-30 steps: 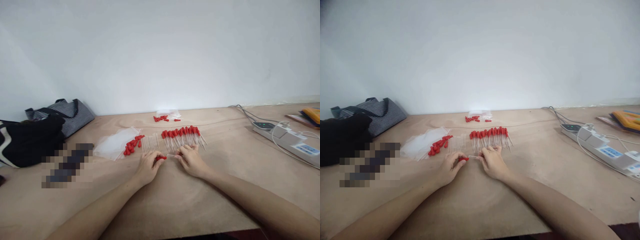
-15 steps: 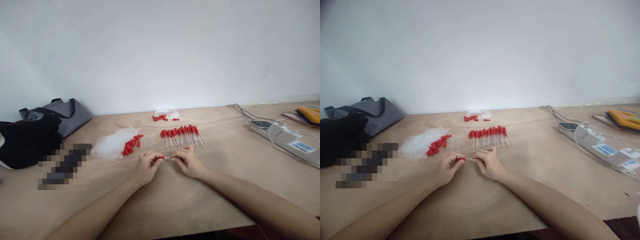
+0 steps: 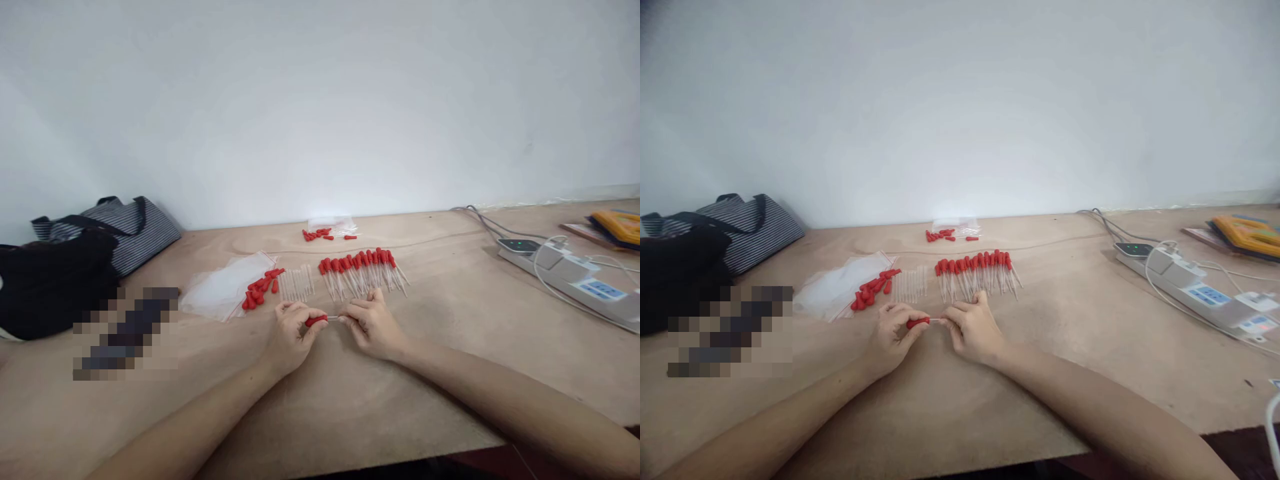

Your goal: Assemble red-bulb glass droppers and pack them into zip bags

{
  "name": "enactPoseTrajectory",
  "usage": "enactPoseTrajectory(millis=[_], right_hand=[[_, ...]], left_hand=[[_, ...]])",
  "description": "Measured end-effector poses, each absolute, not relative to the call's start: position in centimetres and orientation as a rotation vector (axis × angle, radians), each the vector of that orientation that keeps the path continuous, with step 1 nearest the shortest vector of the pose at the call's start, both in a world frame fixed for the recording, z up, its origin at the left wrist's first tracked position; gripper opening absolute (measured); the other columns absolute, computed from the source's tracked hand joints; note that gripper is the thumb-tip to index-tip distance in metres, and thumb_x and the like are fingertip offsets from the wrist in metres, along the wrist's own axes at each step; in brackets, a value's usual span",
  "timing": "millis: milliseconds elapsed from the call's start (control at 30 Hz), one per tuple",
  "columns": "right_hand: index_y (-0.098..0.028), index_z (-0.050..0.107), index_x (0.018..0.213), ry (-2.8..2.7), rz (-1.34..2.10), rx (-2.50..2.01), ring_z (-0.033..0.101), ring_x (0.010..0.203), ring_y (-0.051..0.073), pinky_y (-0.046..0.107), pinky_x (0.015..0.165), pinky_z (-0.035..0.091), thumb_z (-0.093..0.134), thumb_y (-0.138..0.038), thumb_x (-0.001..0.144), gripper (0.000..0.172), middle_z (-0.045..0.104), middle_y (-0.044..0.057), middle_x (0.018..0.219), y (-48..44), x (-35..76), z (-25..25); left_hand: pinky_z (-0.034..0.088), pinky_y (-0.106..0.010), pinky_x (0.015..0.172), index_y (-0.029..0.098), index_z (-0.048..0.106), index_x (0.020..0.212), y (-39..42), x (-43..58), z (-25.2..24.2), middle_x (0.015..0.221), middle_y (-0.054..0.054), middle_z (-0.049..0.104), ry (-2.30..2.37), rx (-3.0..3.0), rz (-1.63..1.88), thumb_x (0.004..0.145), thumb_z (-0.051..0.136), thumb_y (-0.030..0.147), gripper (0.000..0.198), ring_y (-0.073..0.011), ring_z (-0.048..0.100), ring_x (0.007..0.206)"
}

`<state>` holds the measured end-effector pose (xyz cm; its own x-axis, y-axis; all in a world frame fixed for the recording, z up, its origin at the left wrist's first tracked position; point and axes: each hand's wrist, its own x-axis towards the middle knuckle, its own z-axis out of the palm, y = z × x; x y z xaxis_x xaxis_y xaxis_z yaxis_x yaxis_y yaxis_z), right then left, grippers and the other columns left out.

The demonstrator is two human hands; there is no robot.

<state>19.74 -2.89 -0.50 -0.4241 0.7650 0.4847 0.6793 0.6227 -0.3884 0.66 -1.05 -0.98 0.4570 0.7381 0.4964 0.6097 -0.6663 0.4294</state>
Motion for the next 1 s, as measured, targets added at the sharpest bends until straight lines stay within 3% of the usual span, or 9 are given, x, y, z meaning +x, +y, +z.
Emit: enactPoseTrajectory(millis=[433,700,833,1000], right_hand=[[-0.017,0.059,0.068,-2.220,0.545,-1.251,0.040,0.052,0.007,0.027,0.071,0.022,0.043,-0.018,0.082,0.022,0.057,-0.004,0.058,-2.6,19.1,0.4],[-0.018,0.062,0.071,-2.210,0.688,-1.256,0.047,0.056,0.008,0.026,0.073,0.027,0.040,-0.019,0.084,0.025,0.062,-0.003,0.064,-2.3,18.7,0.7],[-0.018,0.063,0.078,-2.299,0.595,-1.202,0.050,0.061,0.009,0.025,0.067,0.028,0.040,-0.023,0.086,0.025,0.063,-0.001,0.070,-2.2,19.4,1.0],[-0.020,0.064,0.085,-2.456,0.195,-1.096,0.049,0.076,0.014,0.027,0.065,0.022,0.045,-0.026,0.085,0.020,0.061,0.003,0.077,-1.9,20.5,1.1]], left_hand=[[0.028,-0.035,0.078,0.021,0.060,0.077,-1.3,0.6,-0.8,0.065,0.003,0.062,1.045,2.561,1.040,0.080,0.051,0.025,0.010,-0.0134,0.054,0.065],[0.026,-0.036,0.080,0.021,0.060,0.075,-1.1,0.7,-0.6,0.066,0.003,0.063,1.054,2.584,1.016,0.080,0.051,0.027,0.012,-0.0131,0.054,0.066],[0.021,-0.039,0.085,0.022,0.059,0.075,-0.6,0.4,-0.3,0.068,0.004,0.064,1.087,2.641,0.970,0.080,0.051,0.027,0.011,-0.0133,0.055,0.069],[0.018,-0.041,0.086,0.022,0.058,0.073,-0.1,-0.3,0.0,0.070,0.004,0.065,1.149,2.681,0.899,0.081,0.049,0.029,0.014,-0.0144,0.055,0.072]])
